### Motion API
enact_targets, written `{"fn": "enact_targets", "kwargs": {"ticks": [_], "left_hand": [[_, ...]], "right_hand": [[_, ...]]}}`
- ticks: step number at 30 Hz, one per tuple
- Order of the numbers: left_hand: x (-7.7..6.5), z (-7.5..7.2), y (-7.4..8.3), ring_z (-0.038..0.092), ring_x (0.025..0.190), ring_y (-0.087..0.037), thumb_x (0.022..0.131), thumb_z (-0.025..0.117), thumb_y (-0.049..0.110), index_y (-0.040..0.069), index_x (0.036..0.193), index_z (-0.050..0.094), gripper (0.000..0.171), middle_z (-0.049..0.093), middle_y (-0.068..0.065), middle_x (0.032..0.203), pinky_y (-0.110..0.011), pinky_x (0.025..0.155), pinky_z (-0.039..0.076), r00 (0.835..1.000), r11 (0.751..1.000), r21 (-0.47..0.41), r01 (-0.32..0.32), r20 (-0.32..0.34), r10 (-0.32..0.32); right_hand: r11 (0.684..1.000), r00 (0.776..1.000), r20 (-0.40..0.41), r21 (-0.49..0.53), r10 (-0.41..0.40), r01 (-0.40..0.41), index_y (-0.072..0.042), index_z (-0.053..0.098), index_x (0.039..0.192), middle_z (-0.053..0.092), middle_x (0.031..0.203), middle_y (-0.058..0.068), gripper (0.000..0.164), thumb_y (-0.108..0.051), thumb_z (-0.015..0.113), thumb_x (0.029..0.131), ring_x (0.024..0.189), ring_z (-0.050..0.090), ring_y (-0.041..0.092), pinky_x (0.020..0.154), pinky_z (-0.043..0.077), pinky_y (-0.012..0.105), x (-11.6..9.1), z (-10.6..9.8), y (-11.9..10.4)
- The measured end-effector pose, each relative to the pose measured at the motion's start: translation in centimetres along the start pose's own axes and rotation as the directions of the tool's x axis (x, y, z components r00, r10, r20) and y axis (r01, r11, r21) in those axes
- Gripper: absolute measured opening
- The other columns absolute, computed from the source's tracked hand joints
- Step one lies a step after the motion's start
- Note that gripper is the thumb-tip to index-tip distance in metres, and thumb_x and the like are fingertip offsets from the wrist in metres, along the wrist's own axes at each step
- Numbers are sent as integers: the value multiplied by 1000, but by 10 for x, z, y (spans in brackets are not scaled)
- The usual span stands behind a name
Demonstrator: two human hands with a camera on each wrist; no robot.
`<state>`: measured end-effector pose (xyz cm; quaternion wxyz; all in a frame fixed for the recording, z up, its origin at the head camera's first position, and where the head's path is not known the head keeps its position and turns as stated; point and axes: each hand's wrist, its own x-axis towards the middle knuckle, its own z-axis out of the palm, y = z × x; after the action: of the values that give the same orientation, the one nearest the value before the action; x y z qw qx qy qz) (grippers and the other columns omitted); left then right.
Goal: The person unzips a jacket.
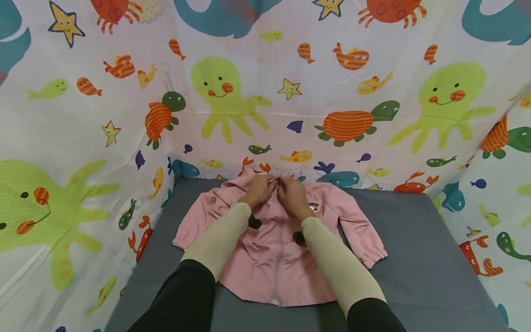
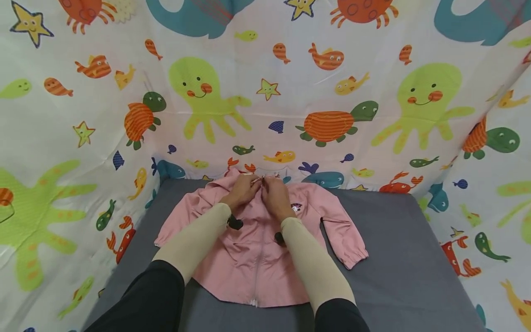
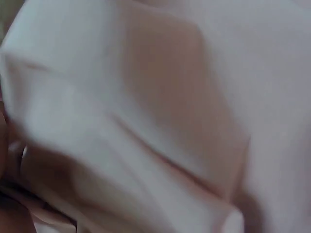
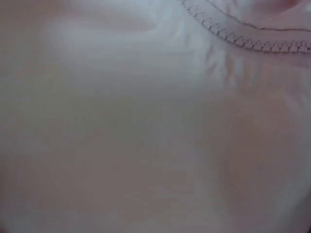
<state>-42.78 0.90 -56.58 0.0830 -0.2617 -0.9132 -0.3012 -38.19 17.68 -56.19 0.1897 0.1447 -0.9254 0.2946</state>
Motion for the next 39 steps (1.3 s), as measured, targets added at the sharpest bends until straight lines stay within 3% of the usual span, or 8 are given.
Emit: {"fn": "enact_targets", "kwargs": {"ticks": [9, 14, 19, 28, 31, 35, 37, 39], "left_hand": [[6, -15, 3, 67, 76, -17, 114, 61, 30, 12, 119, 83, 29, 77, -8, 90, -31, 74, 52, 999, 971, -237, 41, -21, -47], [11, -25, 18, 51, 60, -14, 113, 60, 31, 9, 91, 76, 35, 54, -1, 66, -26, 60, 39, 987, 939, -337, 66, -115, -111], [20, -47, 34, 45, 58, -14, 109, 61, 27, 15, 68, 51, 45, 41, 6, 60, -26, 56, 34, 935, 920, -379, 101, -280, -218], [49, -115, 55, 43, 57, -16, 106, 59, 30, 18, 62, 46, 47, 42, 6, 57, -27, 54, 33, 853, 930, -340, 140, -436, -287], [62, -144, 64, 54, 65, -17, 107, 60, 30, 18, 64, 54, 44, 53, 4, 63, -24, 58, 38, 799, 922, -350, 166, -500, -333], [76, -176, 74, 57, 70, -17, 107, 63, 28, 17, 66, 57, 43, 58, 2, 67, -22, 62, 38, 720, 909, -390, 146, -589, -368], [81, -186, 76, 52, 67, -15, 107, 63, 25, 17, 64, 53, 45, 52, 3, 63, -22, 60, 34, 695, 906, -409, 111, -619, -365], [83, -190, 76, 46, 63, -13, 107, 63, 24, 18, 61, 46, 49, 44, 5, 60, -23, 58, 30, 681, 907, -411, 89, -640, -356]], "right_hand": [[999, 986, -161, 30, 33, -29, -3, 80, 120, 81, 115, 15, 21, -11, 69, 104, 108, 75, 36, 97, 60, 52, 3, -5, -10], [999, 950, -313, 47, 6, 9, -3, 78, 111, 75, 106, 16, 14, -12, 67, 105, 101, 69, 36, 90, 58, 51, -5, -8, -20], [988, 940, -306, -21, -151, 152, -2, 75, 108, 67, 97, 16, 11, -8, 66, 106, 92, 64, 38, 80, 56, 52, -37, -22, -36], [906, 893, -150, -68, -424, 419, -4, 72, 107, 61, 94, 9, 11, 0, 68, 99, 84, 58, 29, 73, 52, 42, -123, -40, -75], [837, 835, -63, -45, -547, 545, -7, 72, 104, 61, 93, 5, 12, -1, 65, 96, 82, 57, 23, 73, 50, 36, -150, -37, -86], [678, 672, 103, 37, -734, 735, -15, 70, 100, 60, 92, -3, 6, -11, 69, 96, 81, 55, 15, 74, 48, 30, -182, -35, -94], [630, 613, 165, 77, -773, 773, -17, 69, 99, 60, 92, -5, 4, -16, 73, 97, 82, 56, 13, 75, 49, 29, -191, -36, -97], [608, 582, 202, 99, -787, 788, -18, 68, 98, 61, 94, -6, 8, -19, 76, 97, 85, 57, 12, 79, 51, 29, -195, -37, -98]]}}
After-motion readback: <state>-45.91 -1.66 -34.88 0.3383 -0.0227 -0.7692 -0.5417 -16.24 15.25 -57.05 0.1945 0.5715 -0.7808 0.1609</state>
